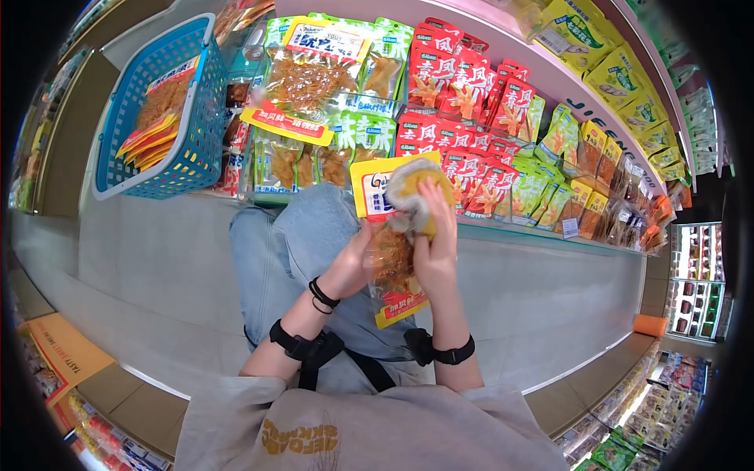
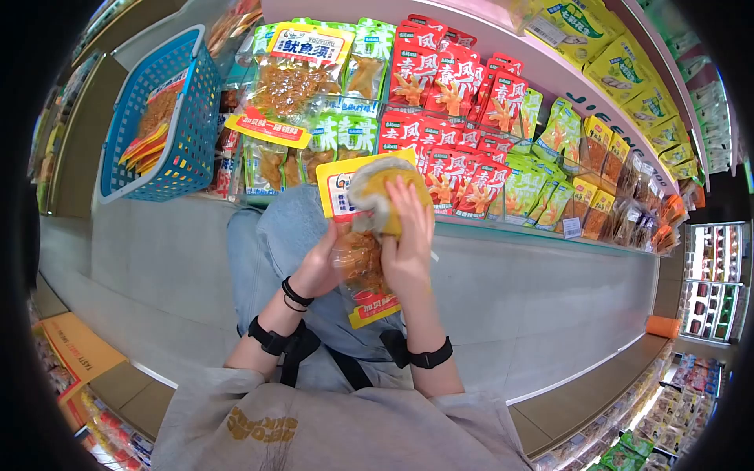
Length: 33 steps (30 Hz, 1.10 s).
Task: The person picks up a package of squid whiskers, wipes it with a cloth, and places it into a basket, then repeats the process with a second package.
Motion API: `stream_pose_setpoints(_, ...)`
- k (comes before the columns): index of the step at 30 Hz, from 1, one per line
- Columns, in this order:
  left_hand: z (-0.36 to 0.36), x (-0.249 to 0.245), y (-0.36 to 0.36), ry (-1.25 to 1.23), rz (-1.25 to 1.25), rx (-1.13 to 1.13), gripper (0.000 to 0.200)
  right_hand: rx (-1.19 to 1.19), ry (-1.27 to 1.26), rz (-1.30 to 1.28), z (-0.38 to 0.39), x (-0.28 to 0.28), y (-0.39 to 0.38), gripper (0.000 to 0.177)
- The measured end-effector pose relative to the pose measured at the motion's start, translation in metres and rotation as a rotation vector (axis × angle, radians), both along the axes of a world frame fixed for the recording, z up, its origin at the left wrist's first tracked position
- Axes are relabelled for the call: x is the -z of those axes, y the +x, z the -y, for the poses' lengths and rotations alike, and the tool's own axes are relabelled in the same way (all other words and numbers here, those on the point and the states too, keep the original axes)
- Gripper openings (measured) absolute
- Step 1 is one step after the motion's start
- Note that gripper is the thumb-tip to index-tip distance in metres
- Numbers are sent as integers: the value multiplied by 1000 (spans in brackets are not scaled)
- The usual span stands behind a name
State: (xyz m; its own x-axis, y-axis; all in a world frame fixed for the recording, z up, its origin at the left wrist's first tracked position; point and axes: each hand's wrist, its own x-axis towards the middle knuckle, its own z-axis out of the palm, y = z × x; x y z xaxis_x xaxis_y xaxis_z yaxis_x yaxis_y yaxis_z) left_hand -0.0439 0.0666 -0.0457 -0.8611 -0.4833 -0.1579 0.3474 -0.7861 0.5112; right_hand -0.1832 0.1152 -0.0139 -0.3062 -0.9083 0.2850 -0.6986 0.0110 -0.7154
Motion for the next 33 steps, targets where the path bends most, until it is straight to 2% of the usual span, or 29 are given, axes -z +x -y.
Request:
stream_pose_setpoints(2,1,9,5,44,-24,28,59,187,48,349,-5,35,-37,41)
stream_pose_setpoints(4,0,10,7,84,-40,60,57,307,162,483,-19,39,-70,32)
stream_pose_setpoints(7,0,0,10,122,-37,-83,57,395,225,622,-47,44,-91,37)
stream_pose_setpoints(9,-2,-1,9,114,47,-177,58,518,82,1042,-63,42,-87,41)
stream_pose_setpoints(13,-1,2,-4,102,60,-214,56,428,41,1226,-80,21,-63,43)
stream_pose_setpoints(15,7,0,-13,-25,207,-220,55,289,-79,1431,-84,9,-52,39)
stream_pose_setpoints(16,14,-3,-22,-6,179,-231,52,294,-84,1434,-85,4,-50,39)
stream_pose_setpoints(18,23,-11,-34,-100,274,-273,51,317,42,821,-83,-7,-49,32)
stream_pose_setpoints(19,27,-14,-40,-195,366,-321,50,315,39,819,-80,-14,-48,32)
stream_pose_setpoints(20,28,-11,-48,-283,429,-392,48,397,-64,681,-75,-22,-47,28)
stream_pose_setpoints(21,27,-4,-51,-283,427,-393,48,475,-163,540,-71,-30,-43,26)
stream_pose_setpoints(23,23,0,-56,-240,376,-280,52,487,-217,489,-67,-42,-34,26)
stream_pose_setpoints(24,17,-3,-57,-46,224,-207,58,342,-105,387,-66,-45,-32,29)
stream_pose_setpoints(25,13,-6,-60,-45,224,-205,58,199,7,284,-66,-46,-29,32)
stream_pose_setpoints(27,5,-11,-62,31,-196,-278,63,-153,35,26,-54,-43,-9,41)
stream_pose_setpoints(28,2,34,-59,363,-485,-85,68,-228,69,-2,-45,-38,9,47)
stream_pose_setpoints(29,-3,60,-59,365,-486,-87,68,-305,101,-30,-37,-34,25,54)
stream_pose_setpoints(31,-11,96,-59,504,-399,-113,70,-296,143,-77,-33,-16,40,59)
stream_pose_setpoints(33,-8,90,-54,572,-352,-136,71,-292,182,-119,-30,-10,41,65)
